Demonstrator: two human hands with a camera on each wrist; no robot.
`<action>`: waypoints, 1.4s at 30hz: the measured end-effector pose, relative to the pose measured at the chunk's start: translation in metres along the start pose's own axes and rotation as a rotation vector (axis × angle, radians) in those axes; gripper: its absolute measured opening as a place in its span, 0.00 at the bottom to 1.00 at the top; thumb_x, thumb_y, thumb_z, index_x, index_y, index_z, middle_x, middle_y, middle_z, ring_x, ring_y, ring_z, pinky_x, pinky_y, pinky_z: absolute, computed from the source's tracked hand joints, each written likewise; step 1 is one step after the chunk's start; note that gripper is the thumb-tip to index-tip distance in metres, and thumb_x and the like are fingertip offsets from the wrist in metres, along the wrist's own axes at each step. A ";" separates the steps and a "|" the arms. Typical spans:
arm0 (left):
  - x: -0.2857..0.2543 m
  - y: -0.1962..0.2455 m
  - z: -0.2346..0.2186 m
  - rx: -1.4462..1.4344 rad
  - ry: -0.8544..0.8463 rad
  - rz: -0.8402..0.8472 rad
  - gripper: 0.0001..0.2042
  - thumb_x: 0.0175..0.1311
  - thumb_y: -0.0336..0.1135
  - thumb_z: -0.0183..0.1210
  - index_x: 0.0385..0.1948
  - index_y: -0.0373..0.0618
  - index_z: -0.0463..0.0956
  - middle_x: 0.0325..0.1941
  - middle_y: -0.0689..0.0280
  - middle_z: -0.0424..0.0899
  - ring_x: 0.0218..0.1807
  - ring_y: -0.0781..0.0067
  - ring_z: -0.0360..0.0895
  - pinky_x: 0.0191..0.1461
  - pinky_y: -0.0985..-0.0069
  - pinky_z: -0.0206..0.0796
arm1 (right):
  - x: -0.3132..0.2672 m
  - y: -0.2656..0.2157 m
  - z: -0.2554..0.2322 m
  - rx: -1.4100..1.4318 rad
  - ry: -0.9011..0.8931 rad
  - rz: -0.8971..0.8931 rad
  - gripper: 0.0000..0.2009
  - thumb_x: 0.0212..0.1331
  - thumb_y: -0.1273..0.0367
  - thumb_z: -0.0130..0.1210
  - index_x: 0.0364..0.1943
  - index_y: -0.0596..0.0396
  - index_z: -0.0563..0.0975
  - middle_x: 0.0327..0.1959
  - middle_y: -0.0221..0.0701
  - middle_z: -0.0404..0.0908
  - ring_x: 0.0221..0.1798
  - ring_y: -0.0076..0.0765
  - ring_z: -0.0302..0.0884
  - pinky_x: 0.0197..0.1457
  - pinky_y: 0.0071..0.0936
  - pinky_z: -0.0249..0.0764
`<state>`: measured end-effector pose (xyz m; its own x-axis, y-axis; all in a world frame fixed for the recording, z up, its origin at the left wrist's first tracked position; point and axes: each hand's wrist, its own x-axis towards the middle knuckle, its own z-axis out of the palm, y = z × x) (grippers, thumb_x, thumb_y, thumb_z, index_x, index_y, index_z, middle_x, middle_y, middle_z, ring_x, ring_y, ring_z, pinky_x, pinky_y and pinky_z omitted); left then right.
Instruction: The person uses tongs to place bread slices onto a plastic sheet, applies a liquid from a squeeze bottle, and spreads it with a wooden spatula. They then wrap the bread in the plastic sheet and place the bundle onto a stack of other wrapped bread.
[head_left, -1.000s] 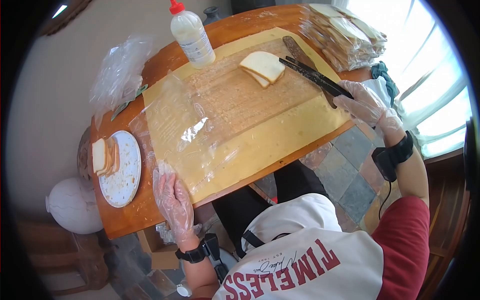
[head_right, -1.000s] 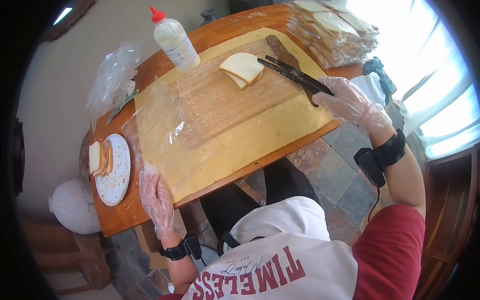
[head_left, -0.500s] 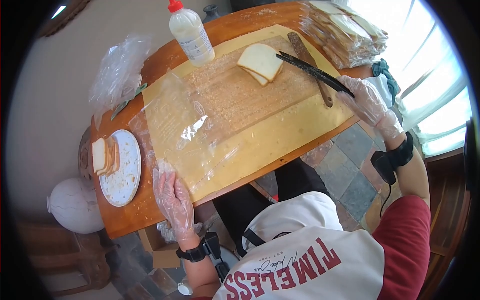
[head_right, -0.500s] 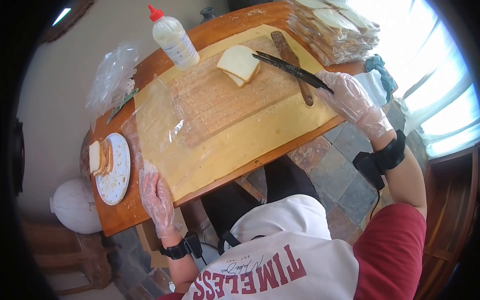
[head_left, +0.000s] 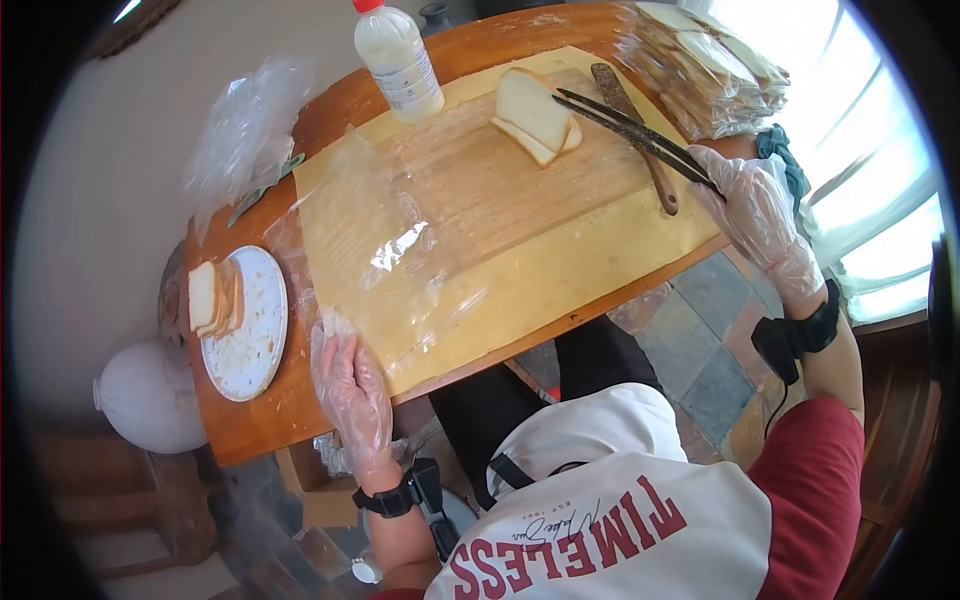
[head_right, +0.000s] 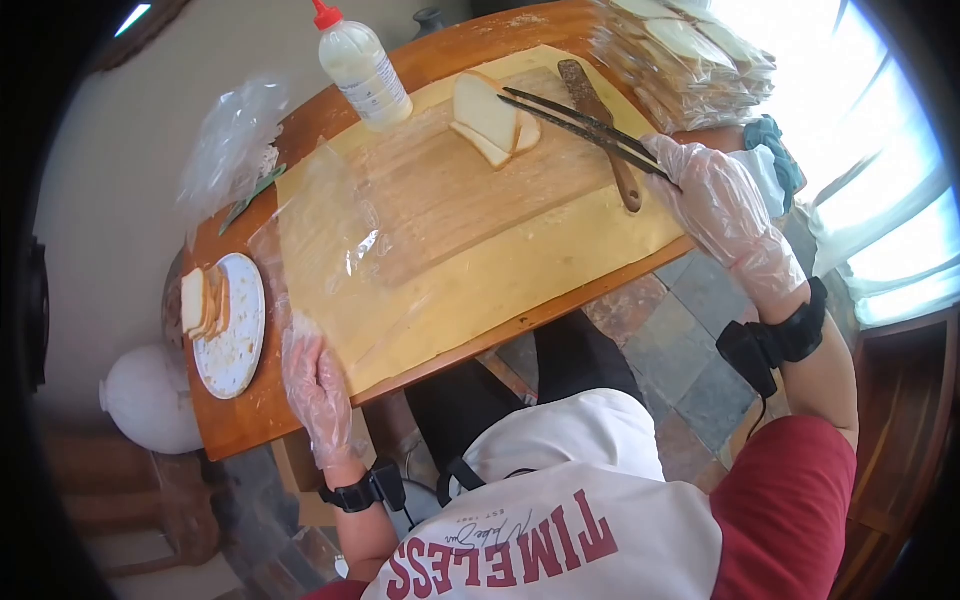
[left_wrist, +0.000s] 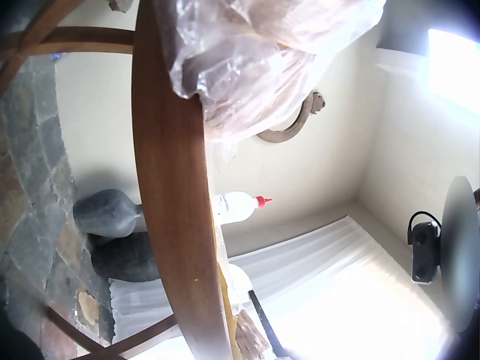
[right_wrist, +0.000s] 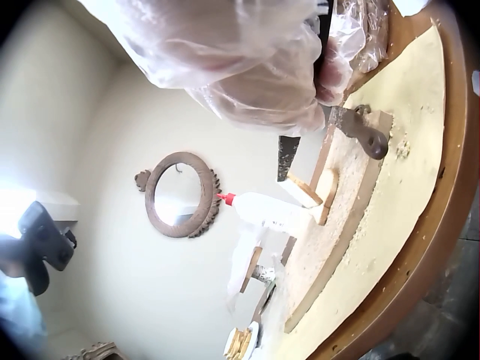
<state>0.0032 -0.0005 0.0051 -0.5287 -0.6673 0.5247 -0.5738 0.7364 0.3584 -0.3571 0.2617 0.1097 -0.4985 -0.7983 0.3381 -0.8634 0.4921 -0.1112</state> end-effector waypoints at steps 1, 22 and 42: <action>0.000 0.000 0.000 0.004 -0.001 -0.004 0.12 0.63 0.29 0.53 0.45 0.38 0.79 0.52 0.48 0.78 0.58 0.47 0.71 0.65 0.60 0.59 | -0.002 -0.006 -0.001 0.045 -0.042 0.013 0.15 0.59 0.69 0.55 0.50 0.52 0.75 0.26 0.44 0.76 0.30 0.50 0.77 0.34 0.37 0.71; -0.001 -0.001 -0.001 -0.029 0.005 0.017 0.12 0.59 0.26 0.54 0.44 0.35 0.78 0.53 0.44 0.75 0.59 0.42 0.69 0.65 0.57 0.60 | -0.005 -0.057 0.012 0.177 -0.169 -0.100 0.17 0.50 0.69 0.60 0.45 0.58 0.77 0.27 0.47 0.77 0.33 0.55 0.77 0.35 0.44 0.72; 0.000 0.002 -0.002 -0.044 -0.011 -0.007 0.12 0.59 0.26 0.54 0.44 0.35 0.78 0.53 0.44 0.75 0.58 0.42 0.70 0.65 0.58 0.59 | 0.001 -0.053 -0.007 0.013 -0.196 -0.139 0.20 0.51 0.72 0.59 0.52 0.54 0.74 0.28 0.43 0.78 0.34 0.50 0.77 0.35 0.41 0.72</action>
<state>0.0035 0.0013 0.0071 -0.5320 -0.6733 0.5135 -0.5492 0.7359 0.3959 -0.3110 0.2376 0.1225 -0.3788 -0.9110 0.1633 -0.9253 0.3688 -0.0887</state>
